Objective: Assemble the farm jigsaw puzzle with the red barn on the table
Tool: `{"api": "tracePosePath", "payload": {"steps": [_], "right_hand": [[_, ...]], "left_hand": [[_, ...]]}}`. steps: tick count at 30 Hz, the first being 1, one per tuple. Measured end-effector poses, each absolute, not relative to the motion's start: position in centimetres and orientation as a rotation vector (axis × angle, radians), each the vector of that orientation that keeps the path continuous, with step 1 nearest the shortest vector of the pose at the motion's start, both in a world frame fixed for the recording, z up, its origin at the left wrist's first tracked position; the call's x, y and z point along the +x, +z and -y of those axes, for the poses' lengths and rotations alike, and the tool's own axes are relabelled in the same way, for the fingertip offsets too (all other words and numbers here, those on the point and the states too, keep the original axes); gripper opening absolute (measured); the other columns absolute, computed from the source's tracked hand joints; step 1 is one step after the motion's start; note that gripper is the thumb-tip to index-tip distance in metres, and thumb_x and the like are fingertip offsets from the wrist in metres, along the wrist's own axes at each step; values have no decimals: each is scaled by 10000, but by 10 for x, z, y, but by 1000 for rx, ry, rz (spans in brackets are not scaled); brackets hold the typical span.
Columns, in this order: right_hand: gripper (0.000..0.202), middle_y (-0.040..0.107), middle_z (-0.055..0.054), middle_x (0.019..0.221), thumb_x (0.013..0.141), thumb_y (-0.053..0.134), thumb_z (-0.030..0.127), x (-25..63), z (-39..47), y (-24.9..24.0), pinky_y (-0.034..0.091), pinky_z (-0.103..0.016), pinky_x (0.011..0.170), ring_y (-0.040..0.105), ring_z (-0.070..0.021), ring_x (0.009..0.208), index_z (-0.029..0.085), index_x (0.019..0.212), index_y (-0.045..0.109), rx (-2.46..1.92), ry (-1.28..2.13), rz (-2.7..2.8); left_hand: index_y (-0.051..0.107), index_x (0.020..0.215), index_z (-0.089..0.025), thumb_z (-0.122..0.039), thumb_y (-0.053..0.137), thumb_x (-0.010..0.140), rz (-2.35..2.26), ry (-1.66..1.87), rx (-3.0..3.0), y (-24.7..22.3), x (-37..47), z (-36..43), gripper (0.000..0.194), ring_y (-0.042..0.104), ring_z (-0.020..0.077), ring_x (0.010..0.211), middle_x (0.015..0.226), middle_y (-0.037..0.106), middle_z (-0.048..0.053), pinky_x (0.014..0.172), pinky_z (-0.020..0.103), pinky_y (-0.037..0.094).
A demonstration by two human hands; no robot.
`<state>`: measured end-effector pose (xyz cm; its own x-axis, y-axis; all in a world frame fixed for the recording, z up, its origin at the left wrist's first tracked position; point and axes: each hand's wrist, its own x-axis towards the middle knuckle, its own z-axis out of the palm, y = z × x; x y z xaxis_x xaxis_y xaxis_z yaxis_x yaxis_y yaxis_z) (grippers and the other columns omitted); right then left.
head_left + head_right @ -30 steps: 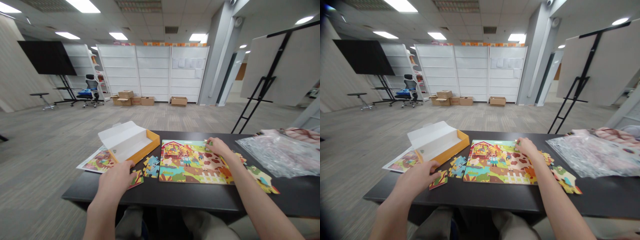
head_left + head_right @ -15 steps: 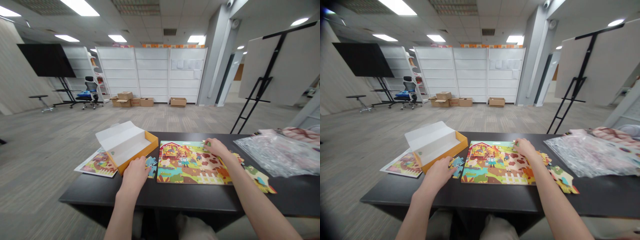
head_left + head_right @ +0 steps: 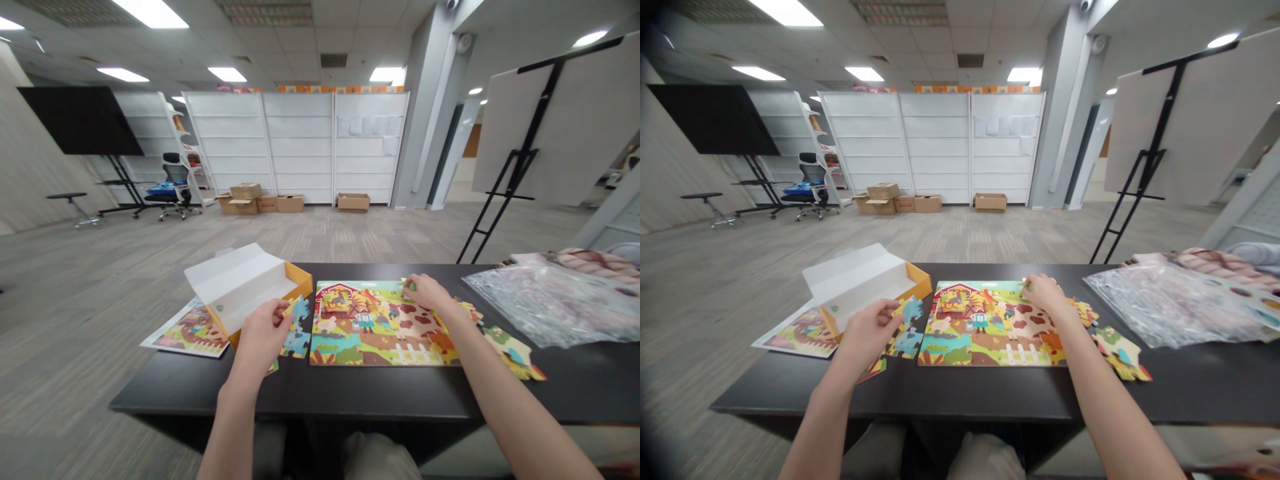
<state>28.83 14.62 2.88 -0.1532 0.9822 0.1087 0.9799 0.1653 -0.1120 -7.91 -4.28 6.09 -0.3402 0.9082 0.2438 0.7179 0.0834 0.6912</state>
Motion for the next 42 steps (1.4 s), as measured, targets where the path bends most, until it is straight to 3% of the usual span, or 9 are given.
{"api": "tracePosePath", "payload": {"steps": [5,7,10,13,16,19,29,35,42], "right_hand": [[248,683,-157,1128,907,566,319,273,-130,51,447,-345,825,647,-275,974,178,1002,746,-1804,-64,2207],[242,706,-130,1041,923,539,294,250,-113,66,449,-324,797,650,-248,933,175,958,747,-1623,-31,2209],[219,723,-74,949,932,558,321,194,-74,87,449,-286,768,651,-196,860,200,960,738,-1222,143,2412],[256,731,-79,970,910,613,426,130,-30,96,454,-287,771,662,-218,926,207,958,737,-958,182,2696],[426,739,-125,1001,835,685,533,82,0,97,483,-327,766,674,-277,950,164,1046,718,-963,102,2882],[500,743,-151,1025,762,774,510,61,10,95,500,-349,791,666,-316,1010,138,1088,704,-1081,61,2967],[514,710,-137,1090,620,882,344,53,-14,78,467,-316,741,656,-289,968,169,1062,687,-1180,330,2813],[74,658,-9,798,754,697,177,78,-28,68,418,-246,637,587,-147,728,182,787,631,-1001,818,2419],[268,670,-17,870,811,714,374,138,-26,87,483,-279,671,608,-158,752,197,1008,676,-707,1299,2067]], "left_hand": [[653,896,-179,-428,724,729,-1746,1622,1278,68,-79,43,308,741,227,789,867,767,71,705,296,551],[629,916,-169,-450,769,689,-1582,1728,1129,71,-79,42,388,746,228,817,868,771,83,691,283,558],[609,970,-164,-467,814,654,-1482,1777,998,74,-79,43,484,749,227,800,849,775,86,609,249,539],[604,1032,-161,-469,846,620,-1440,1807,956,76,-79,45,569,749,228,786,833,772,80,576,235,530],[605,1100,-159,-451,853,617,-1401,1818,950,79,-79,47,616,748,220,777,837,765,68,591,242,546],[605,1163,-165,-426,851,627,-1354,1815,939,80,-80,48,645,748,211,784,826,749,44,633,255,570],[599,1186,-145,-427,813,687,-1405,1882,1003,79,-89,51,612,754,221,784,842,737,56,666,287,589],[629,1121,-141,-438,837,663,-1402,1920,1015,82,-88,53,584,739,217,863,953,762,94,708,282,585],[638,1016,-153,-519,806,679,-1295,1734,1046,79,-62,44,525,708,188,822,963,753,72,629,248,554]]}}
